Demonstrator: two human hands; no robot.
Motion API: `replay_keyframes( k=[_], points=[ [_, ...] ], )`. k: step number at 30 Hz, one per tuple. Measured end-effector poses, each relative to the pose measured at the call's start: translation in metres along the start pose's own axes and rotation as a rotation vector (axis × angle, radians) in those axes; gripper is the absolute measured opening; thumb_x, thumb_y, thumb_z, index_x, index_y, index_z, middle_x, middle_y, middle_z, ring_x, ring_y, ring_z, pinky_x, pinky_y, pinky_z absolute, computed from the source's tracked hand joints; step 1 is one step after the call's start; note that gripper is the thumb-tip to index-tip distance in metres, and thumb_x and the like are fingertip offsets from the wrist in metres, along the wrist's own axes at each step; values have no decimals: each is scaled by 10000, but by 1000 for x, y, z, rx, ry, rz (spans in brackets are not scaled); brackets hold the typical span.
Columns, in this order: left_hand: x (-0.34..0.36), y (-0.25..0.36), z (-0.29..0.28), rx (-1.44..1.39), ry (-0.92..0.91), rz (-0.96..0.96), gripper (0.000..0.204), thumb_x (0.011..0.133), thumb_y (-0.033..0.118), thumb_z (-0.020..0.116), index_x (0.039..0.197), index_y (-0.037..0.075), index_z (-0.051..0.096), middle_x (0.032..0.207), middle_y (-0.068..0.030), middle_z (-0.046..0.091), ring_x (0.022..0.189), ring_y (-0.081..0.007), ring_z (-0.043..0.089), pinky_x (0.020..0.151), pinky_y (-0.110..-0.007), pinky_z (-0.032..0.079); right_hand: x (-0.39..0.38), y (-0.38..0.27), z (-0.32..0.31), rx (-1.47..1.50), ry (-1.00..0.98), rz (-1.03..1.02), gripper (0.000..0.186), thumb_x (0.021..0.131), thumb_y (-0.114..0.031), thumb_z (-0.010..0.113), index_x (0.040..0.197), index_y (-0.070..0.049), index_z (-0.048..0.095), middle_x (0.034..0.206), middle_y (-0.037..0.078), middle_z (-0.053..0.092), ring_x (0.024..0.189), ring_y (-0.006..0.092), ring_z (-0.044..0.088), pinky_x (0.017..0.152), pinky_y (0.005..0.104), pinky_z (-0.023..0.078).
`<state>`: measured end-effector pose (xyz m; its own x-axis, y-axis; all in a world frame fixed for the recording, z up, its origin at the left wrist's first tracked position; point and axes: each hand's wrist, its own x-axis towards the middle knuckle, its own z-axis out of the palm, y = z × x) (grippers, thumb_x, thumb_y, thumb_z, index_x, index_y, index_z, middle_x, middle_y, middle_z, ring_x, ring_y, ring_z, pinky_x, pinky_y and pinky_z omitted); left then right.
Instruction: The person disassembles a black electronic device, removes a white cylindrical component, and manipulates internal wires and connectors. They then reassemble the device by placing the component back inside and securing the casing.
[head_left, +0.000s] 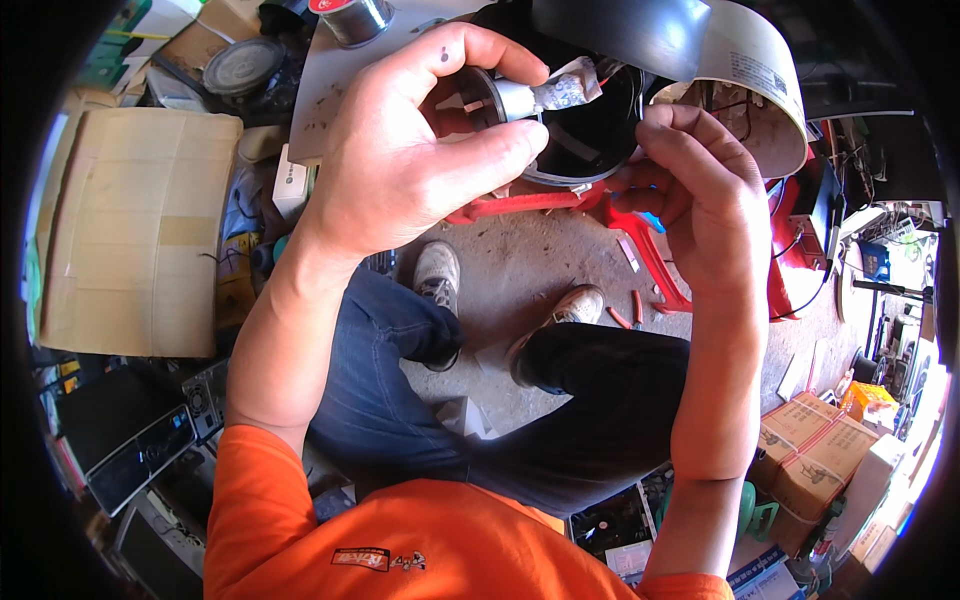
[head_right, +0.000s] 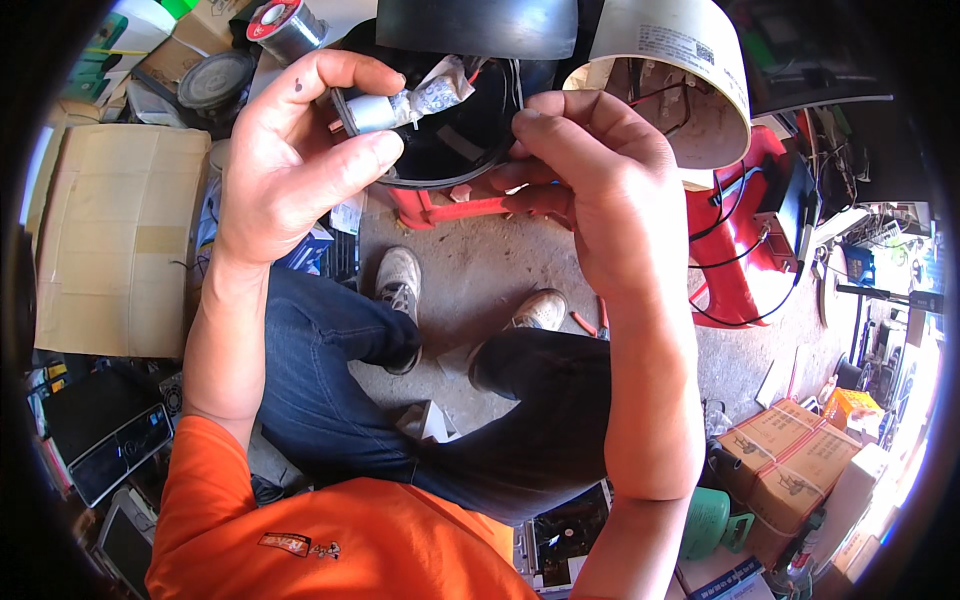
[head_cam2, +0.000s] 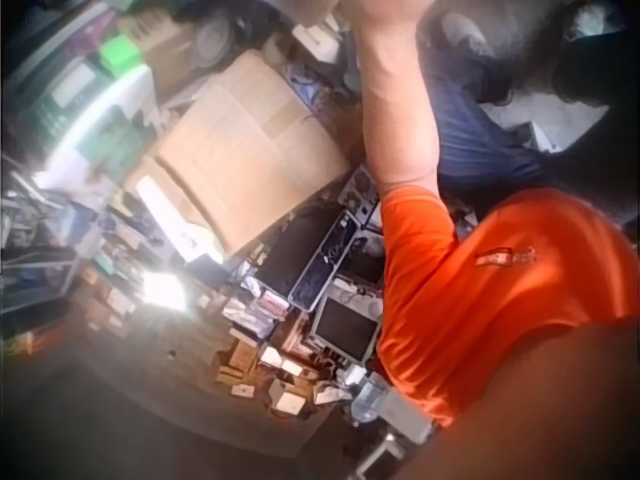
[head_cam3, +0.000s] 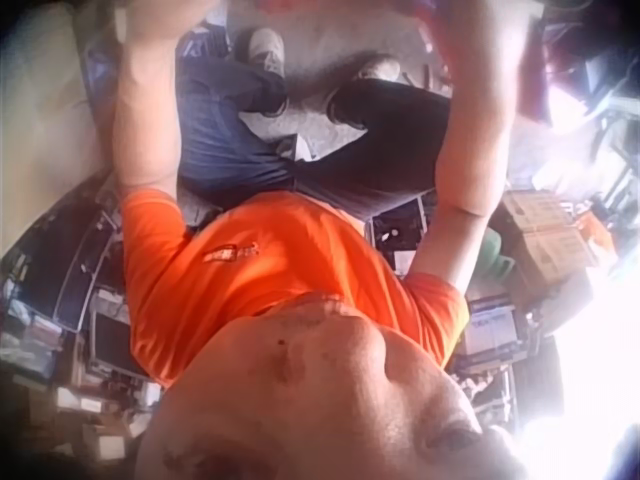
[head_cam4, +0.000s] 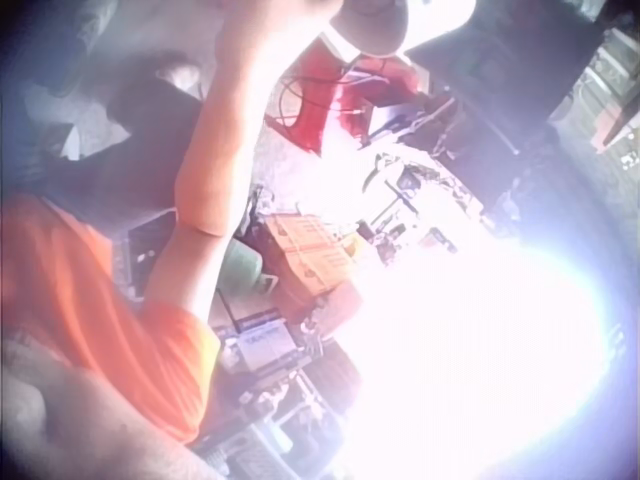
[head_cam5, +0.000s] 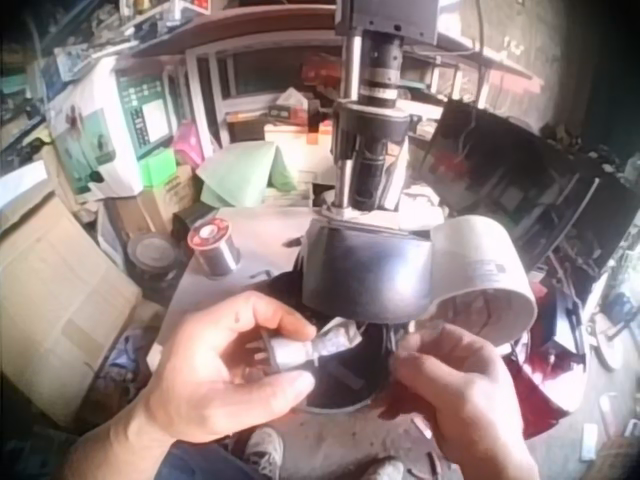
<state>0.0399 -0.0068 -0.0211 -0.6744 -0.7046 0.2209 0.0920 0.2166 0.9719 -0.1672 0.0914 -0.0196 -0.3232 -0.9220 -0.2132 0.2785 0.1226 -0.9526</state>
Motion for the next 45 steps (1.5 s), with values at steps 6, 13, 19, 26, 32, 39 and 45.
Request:
replay_keyframes(
  k=[6, 13, 19, 26, 32, 39, 45],
  points=[
    [-1, 3, -1, -15, 11, -59, 338, 857, -5, 669, 1185, -5, 586, 999, -20, 599, 885, -64, 570, 788, -213, 480, -4, -1, 11, -75, 6, -7, 278, 923, -176, 592, 1076, 56, 597, 924, 124, 669, 764, 217, 714, 670, 297, 571],
    [-1, -1, -2, -31, 2, -41, 353, 859, -2, 667, 1200, -2, 576, 1000, -21, 602, 880, -61, 569, 786, -207, 477, -2, 5, 16, 181, -58, 28, 298, 944, -158, 549, 1121, 83, 549, 944, 153, 662, 784, 269, 716, 758, 345, 595],
    [1, 4, -4, -6, -24, -66, 368, 873, 42, 667, 1219, -6, 554, 1009, -25, 592, 892, -60, 560, 796, -208, 477, -7, 6, 23, 38, 15, -90, 292, 965, -138, 553, 1150, 87, 525, 908, 147, 663, 765, 255, 716, 742, 350, 604],
    [-1, 0, -5, 9, -37, -6, 398, 869, 71, 685, 1231, -9, 539, 1024, -26, 575, 892, -62, 542, 784, -203, 461, -6, 14, 19, 50, -41, -141, 315, 989, -161, 561, 1178, 86, 512, 908, 144, 664, 772, 241, 718, 728, 326, 605],
    [0, -1, -3, 7, -34, -4, 385, 883, 93, 673, 1231, -8, 541, 1017, -21, 570, 882, -59, 531, 775, -199, 451, -8, 14, 19, 6, -23, -173, 322, 992, -168, 560, 1188, 83, 516, 912, 127, 668, 784, 208, 714, 715, 304, 595],
    [1, 2, -9, -7, -76, -27, 403, 884, 116, 672, 1243, -10, 538, 1030, -29, 571, 924, -66, 536, 818, -208, 446, -9, 13, 17, -63, 16, -181, 320, 994, -168, 556, 1193, 81, 524, 909, 111, 670, 783, 175, 707, 693, 275, 578],
    [1, 0, -6, -44, -78, -38, 495, 825, 89, 729, 1264, -2, 521, 1103, -49, 555, 978, -90, 540, 872, -237, 460, -9, 12, 15, -116, -6, -173, 286, 1002, -151, 512, 1205, 47, 546, 964, 134, 690, 823, 198, 715, 748, 321, 613]
  ],
)
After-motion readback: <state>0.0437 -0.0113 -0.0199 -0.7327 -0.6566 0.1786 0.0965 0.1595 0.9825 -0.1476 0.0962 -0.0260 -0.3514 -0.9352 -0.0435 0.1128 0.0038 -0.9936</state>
